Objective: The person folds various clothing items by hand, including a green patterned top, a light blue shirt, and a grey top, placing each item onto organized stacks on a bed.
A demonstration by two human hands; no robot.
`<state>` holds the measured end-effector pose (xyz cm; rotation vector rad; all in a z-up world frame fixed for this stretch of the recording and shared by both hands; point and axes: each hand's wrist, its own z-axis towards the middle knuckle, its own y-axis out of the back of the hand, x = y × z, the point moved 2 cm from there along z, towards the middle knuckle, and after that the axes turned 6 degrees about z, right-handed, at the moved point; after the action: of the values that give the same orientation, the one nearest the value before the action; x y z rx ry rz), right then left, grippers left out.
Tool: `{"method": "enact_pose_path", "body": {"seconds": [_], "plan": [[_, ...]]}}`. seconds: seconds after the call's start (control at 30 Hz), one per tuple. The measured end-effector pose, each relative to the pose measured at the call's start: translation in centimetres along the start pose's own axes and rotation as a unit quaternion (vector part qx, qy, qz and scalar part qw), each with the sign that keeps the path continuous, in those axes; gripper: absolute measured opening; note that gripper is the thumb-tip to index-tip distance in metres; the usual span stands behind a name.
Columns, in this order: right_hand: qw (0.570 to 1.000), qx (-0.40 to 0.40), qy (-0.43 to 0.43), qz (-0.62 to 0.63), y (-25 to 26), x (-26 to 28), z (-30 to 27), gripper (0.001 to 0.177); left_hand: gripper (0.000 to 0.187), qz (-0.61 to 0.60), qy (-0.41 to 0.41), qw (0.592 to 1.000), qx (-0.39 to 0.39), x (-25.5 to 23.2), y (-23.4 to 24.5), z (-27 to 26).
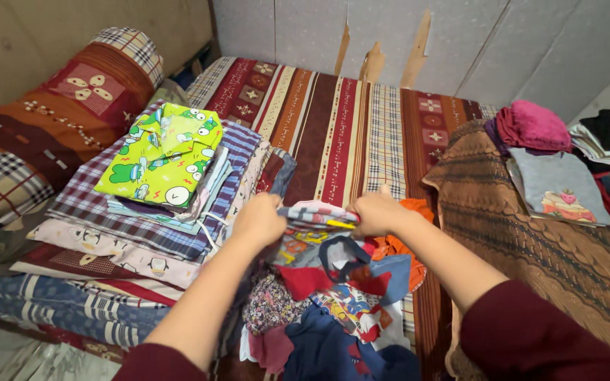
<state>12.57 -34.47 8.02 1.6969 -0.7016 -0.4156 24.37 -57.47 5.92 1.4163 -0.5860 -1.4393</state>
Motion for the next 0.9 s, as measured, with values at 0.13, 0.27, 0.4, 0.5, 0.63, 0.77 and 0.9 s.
{"method": "enact_pose_path", "body": {"seconds": [0.13, 0.27, 0.4, 0.5, 0.63, 0.77, 0.9], "plan": [[0.997, 0.008, -0.049, -0.051, -1.4, -2.4, -0.2, 0.030, 0.029, 0.151, 0.017, 0.976, 0.155, 1.8, 0.2, -1.5], [0.995, -0.079, -0.053, -0.040, -2.4, -4.5, -1.8, 0.020, 0.027, 0.184, 0.009, 0.968, 0.172, 4.3, -1.4, -2.5], [0.991, -0.032, -0.109, -0.071, -2.1, -5.0, -4.1, 0.023, 0.028, 0.171, 0.032, 0.961, 0.213, 5.5, -2.3, -3.1], [0.985, -0.139, -0.080, -0.058, -2.3, -5.9, -6.1, 0.027, 0.035, 0.118, -0.004, 0.971, 0.209, 5.8, -3.3, -3.0], [0.981, -0.173, -0.089, -0.018, -4.6, -10.7, -7.4, 0.032, 0.029, -0.143, 0.031, 0.982, 0.120, 5.6, -3.0, -3.3], [0.974, -0.193, -0.027, 0.118, -7.7, -18.3, -8.3, 0.027, 0.022, -0.311, 0.093, 0.945, 0.046, 2.9, -3.1, -4.5], [0.863, -0.133, 0.063, 0.484, -9.6, -21.1, -10.9, 0.014, 0.015, -0.521, 0.107, 0.846, -0.031, -0.1, -7.3, -5.5]]}}
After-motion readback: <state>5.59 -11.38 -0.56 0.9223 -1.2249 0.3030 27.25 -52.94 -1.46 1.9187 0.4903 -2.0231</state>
